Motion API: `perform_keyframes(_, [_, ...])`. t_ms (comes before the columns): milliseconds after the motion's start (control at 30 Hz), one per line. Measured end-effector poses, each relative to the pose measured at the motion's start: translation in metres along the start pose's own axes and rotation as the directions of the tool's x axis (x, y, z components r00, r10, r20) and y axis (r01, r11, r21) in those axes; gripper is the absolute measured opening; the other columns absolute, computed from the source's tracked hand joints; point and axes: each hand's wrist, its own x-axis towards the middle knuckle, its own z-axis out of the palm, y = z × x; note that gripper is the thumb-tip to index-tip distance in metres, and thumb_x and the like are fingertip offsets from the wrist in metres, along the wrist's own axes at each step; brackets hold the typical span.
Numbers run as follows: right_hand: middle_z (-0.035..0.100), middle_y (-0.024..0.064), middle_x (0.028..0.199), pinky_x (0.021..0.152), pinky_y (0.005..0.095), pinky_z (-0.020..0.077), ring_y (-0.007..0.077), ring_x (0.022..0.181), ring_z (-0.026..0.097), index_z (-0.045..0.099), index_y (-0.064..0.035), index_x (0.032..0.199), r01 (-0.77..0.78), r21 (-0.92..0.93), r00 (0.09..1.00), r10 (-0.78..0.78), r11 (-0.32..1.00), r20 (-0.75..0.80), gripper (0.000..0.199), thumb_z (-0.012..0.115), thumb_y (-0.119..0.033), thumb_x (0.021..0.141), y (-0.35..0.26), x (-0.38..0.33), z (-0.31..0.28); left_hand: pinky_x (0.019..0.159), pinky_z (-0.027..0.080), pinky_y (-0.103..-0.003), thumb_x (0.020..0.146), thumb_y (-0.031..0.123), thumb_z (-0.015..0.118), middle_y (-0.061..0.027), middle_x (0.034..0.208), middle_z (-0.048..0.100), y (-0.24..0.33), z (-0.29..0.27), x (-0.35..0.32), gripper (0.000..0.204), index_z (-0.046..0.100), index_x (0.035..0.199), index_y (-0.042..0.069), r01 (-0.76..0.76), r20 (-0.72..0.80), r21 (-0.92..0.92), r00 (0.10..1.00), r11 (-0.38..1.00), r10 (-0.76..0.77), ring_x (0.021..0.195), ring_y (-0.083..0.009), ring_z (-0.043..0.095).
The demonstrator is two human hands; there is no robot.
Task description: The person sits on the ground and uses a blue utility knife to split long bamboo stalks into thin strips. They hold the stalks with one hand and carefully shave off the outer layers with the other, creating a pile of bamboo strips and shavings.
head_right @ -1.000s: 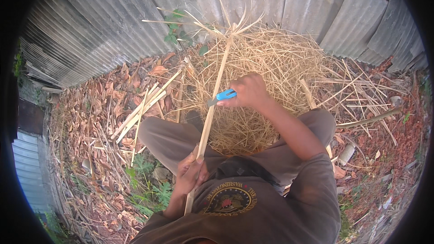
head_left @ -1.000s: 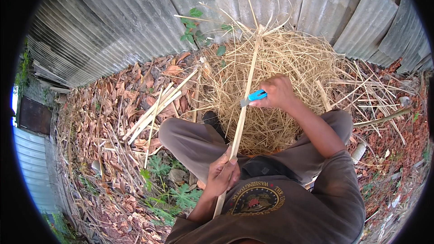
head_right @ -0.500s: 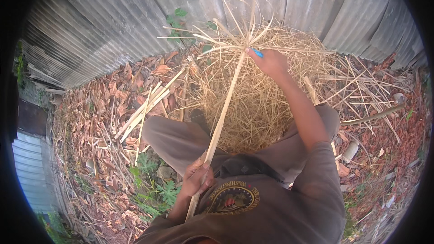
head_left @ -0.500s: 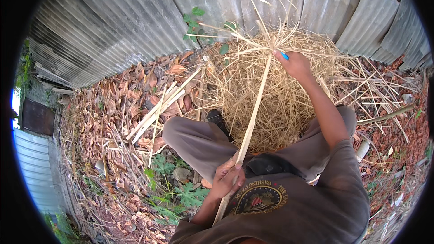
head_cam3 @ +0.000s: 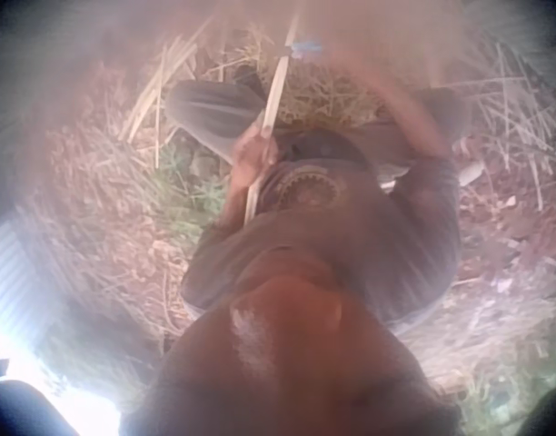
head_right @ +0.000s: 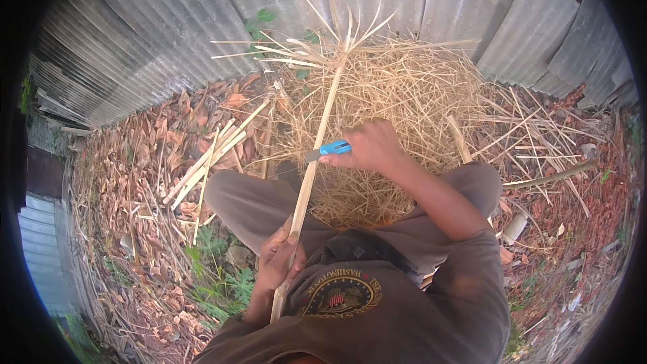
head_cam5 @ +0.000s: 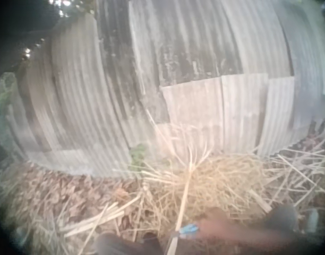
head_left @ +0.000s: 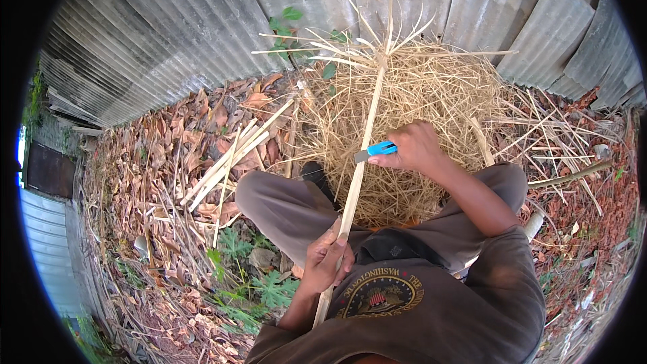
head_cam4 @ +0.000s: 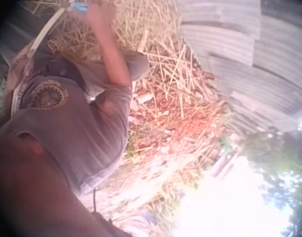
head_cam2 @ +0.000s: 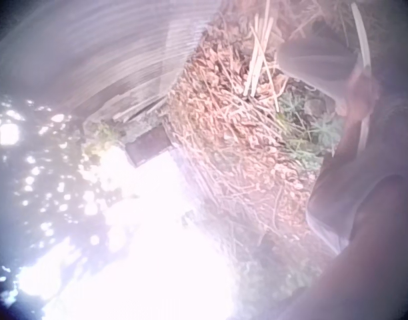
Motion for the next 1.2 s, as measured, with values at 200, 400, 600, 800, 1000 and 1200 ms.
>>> perform_keyframes(200, [0.048, 0.0043, 0.043, 0.039, 0.0370, 0.0395, 0.0218, 0.036, 0.049, 0.051, -0.0133, 0.051, -0.156, -0.080, 0.987, 0.159, 0.985, 0.031, 0.073, 0.047, -0.081, 0.076, 0.035, 0.011, 0.019, 0.035, 0.032, -0.020, 0.104, 0.017, 0.038, -0.0049, 0.059, 0.049, 0.001, 0.001, 0.001, 0.043, 0.034, 0.146, 0.009, 0.061, 0.024, -0.036, 0.998, 0.998, -0.060, 0.036, -0.0073, 0.037])
perform_keyframes(400, [0.052, 0.0046, 0.047, 0.046, 0.0387, 0.0450, 0.0209, 0.049, 0.058, 0.062, -0.0099, 0.060, -0.380, -0.187, 0.897, 0.410, 0.906, 0.166, 0.080, 0.040, -0.085, 0.076, 0.088, 0.022, 0.016, 0.036, 0.032, -0.021, 0.103, 0.018, 0.039, -0.0042, 0.057, 0.047, -0.007, 0.006, -0.005, 0.043, 0.035, 0.144, 0.007, 0.092, 0.055, -0.092, 0.995, 0.991, -0.087, 0.034, -0.0082, 0.035])
perform_keyframes(600, [0.054, 0.0041, 0.050, 0.047, 0.0386, 0.0445, 0.0198, 0.051, 0.059, 0.063, -0.0108, 0.060, -0.523, -0.185, 0.817, 0.551, 0.832, 0.169, 0.082, 0.033, -0.085, 0.079, 0.127, 0.027, 0.010, 0.034, 0.031, -0.021, 0.103, 0.016, 0.039, -0.0054, 0.060, 0.050, -0.011, 0.005, -0.014, 0.038, 0.040, 0.140, 0.006, 0.132, 0.059, -0.043, 0.990, 0.990, -0.130, 0.035, -0.0077, 0.038])
perform_keyframes(800, [0.037, 0.0007, 0.045, 0.046, 0.0391, 0.0356, 0.0196, 0.044, 0.043, 0.049, -0.0070, 0.054, -0.778, 0.334, 0.626, 0.702, 0.532, 0.340, 0.086, 0.024, -0.084, 0.082, 0.075, 0.029, 0.017, 0.034, 0.031, -0.021, 0.103, 0.014, 0.039, -0.0058, 0.060, 0.050, -0.018, -0.006, -0.012, 0.044, 0.034, 0.146, 0.011, 0.083, 0.035, -0.072, 0.996, 0.994, -0.081, 0.034, -0.0082, 0.037])
perform_keyframes(1000, [0.047, 0.0043, 0.043, 0.042, 0.0374, 0.0389, 0.0223, 0.040, 0.051, 0.056, -0.0096, 0.054, -0.351, 0.264, 0.913, 0.265, 0.898, 0.310, 0.073, 0.043, -0.075, 0.085, 0.004, -0.002, -0.002, 0.034, 0.031, -0.020, 0.103, 0.012, 0.038, -0.0066, 0.060, 0.051, -0.013, -0.005, -0.009, 0.045, 0.032, 0.148, 0.011, 0.036, -0.040, -0.006, 0.999, 0.999, -0.036, 0.035, -0.0078, 0.037])
perform_keyframes(1200, [0.046, 0.0052, 0.040, 0.040, 0.0379, 0.0415, 0.0243, 0.036, 0.052, 0.054, -0.0119, 0.051, -0.069, 0.103, 0.995, 0.060, 0.992, 0.083, 0.073, 0.048, -0.080, 0.077, -0.017, -0.004, -0.005, 0.035, 0.032, -0.019, 0.104, 0.016, 0.038, -0.0055, 0.062, 0.053, -0.003, 0.000, -0.009, 0.045, 0.031, 0.148, 0.013, -0.021, -0.046, 0.109, 0.999, 0.994, 0.026, 0.037, -0.0065, 0.039])
